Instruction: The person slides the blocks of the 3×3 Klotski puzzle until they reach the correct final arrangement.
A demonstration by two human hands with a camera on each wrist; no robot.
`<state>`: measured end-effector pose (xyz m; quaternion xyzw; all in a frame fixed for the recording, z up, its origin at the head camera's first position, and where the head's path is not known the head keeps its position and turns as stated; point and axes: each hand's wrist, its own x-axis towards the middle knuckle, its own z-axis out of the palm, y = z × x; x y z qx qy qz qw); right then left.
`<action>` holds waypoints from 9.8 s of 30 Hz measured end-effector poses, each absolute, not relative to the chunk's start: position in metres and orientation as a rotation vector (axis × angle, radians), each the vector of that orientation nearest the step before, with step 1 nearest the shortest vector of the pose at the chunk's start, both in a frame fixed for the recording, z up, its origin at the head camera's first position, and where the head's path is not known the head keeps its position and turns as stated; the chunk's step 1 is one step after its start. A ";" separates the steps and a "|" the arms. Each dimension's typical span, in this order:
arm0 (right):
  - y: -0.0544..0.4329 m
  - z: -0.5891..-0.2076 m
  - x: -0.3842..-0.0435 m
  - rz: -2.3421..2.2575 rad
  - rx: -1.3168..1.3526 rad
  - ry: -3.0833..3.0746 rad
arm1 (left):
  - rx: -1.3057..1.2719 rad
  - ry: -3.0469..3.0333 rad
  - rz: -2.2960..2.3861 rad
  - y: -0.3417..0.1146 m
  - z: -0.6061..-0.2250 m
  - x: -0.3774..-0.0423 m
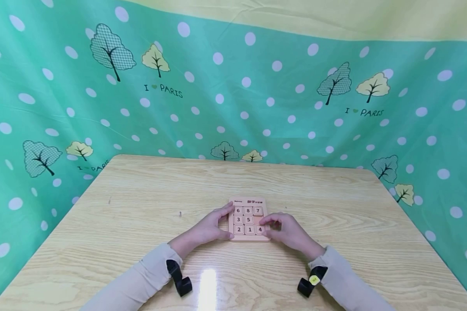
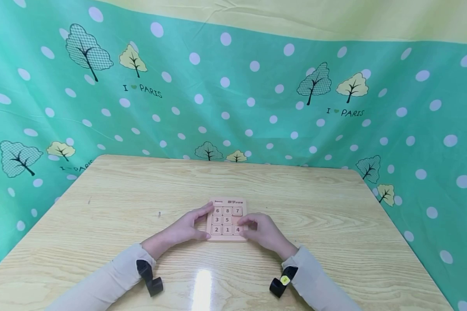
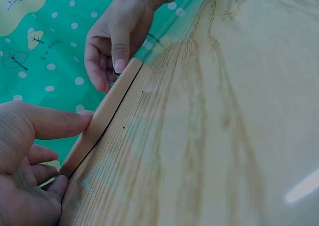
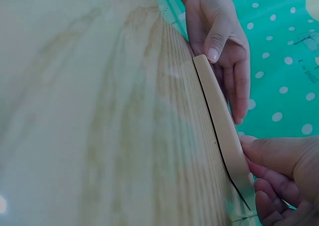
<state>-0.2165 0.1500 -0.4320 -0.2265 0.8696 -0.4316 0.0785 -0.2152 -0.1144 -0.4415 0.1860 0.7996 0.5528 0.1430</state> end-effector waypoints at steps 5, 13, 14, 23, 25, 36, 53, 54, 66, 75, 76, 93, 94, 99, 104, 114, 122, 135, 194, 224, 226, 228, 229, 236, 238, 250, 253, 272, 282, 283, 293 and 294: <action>0.149 -0.432 -0.217 -1.282 -0.656 2.607 | 0.546 2.314 1.590 -0.115 -0.441 -0.215; 0.148 -0.435 -0.221 -1.260 -0.688 2.671 | 0.534 2.314 1.590 -0.115 -0.442 -0.215; 0.148 -0.435 -0.222 -1.260 -0.691 2.676 | 0.529 2.315 1.590 -0.115 -0.442 -0.216; 0.143 -0.433 -0.226 -1.287 -0.672 2.720 | 0.511 2.316 1.586 -0.115 -0.442 -0.215; 0.142 -0.433 -0.228 -1.294 -0.665 2.732 | 0.512 2.309 1.591 -0.115 -0.442 -0.215; 0.138 -0.436 -0.231 -1.333 -0.549 2.737 | 0.524 2.293 1.606 -0.115 -0.445 -0.217; 0.117 -0.439 -0.217 -1.366 -0.724 2.682 | 0.545 2.331 1.572 -0.116 -0.444 -0.217; 0.116 -0.440 -0.217 -1.369 -0.729 2.677 | 0.549 2.328 1.575 -0.116 -0.444 -0.217; 0.103 -0.440 -0.213 -1.347 -0.776 2.702 | 0.583 2.307 1.590 -0.117 -0.444 -0.218; 0.100 -0.439 -0.213 -1.334 -0.764 2.713 | 0.586 2.317 1.585 -0.117 -0.444 -0.218; 0.100 -0.439 -0.213 -1.334 -0.766 2.711 | 0.588 2.318 1.584 -0.117 -0.444 -0.218; 0.101 -0.437 -0.211 -1.338 -0.751 2.684 | 0.589 2.326 1.578 -0.117 -0.443 -0.216; 0.101 -0.437 -0.211 -1.340 -0.752 2.683 | 0.588 2.327 1.577 -0.117 -0.443 -0.216; 0.103 -0.437 -0.211 -1.345 -0.772 2.683 | 0.576 2.326 1.575 -0.117 -0.443 -0.217; 0.107 -0.436 -0.210 -1.356 -0.764 2.679 | 0.561 2.332 1.571 -0.117 -0.443 -0.216; 0.116 -0.438 -0.211 -1.364 -0.706 2.680 | 0.555 2.345 1.560 -0.116 -0.442 -0.216; 0.123 -0.438 -0.210 -1.334 -0.684 2.710 | 0.535 2.331 1.572 -0.116 -0.443 -0.216; 0.129 -0.436 -0.209 -1.305 -0.695 2.756 | 0.529 2.325 1.570 -0.115 -0.442 -0.216; 0.079 -0.435 -0.209 -1.332 -0.871 2.698 | 0.613 2.333 1.574 -0.117 -0.446 -0.218; 0.100 -0.436 -0.207 -1.283 -0.784 2.776 | 0.589 2.345 1.563 -0.117 -0.445 -0.217; 0.098 -0.435 -0.208 -1.292 -0.795 2.786 | 0.591 2.353 1.557 -0.117 -0.445 -0.216; 0.096 -0.434 -0.210 -1.307 -0.804 2.796 | 0.596 2.361 1.552 -0.117 -0.444 -0.216; 0.095 -0.433 -0.211 -1.311 -0.809 2.804 | 0.596 2.365 1.548 -0.117 -0.444 -0.216; 0.089 -0.430 -0.218 -1.279 -0.846 2.839 | 0.596 2.348 1.552 -0.117 -0.445 -0.217; 0.088 -0.430 -0.220 -1.263 -0.857 2.846 | 0.597 2.350 1.550 -0.117 -0.445 -0.217; 0.085 -0.429 -0.227 -1.173 -0.863 2.870 | 0.601 2.348 1.554 -0.117 -0.444 -0.216; 0.084 -0.428 -0.227 -1.169 -0.828 2.858 | 0.599 2.344 1.560 -0.117 -0.444 -0.216; 0.082 -0.428 -0.228 -1.187 -0.755 2.822 | 0.605 2.333 1.569 -0.117 -0.443 -0.217; 0.084 -0.428 -0.224 -1.224 -0.747 2.779 | 0.596 2.338 1.554 -0.117 -0.446 -0.218; 0.085 -0.428 -0.223 -1.223 -0.756 2.778 | 0.595 2.339 1.552 -0.117 -0.446 -0.218; 0.092 -0.430 -0.215 -1.230 -0.776 2.725 | 0.607 2.346 1.554 -0.117 -0.445 -0.218; 0.092 -0.430 -0.214 -1.233 -0.778 2.719 | 0.606 2.346 1.554 -0.117 -0.445 -0.218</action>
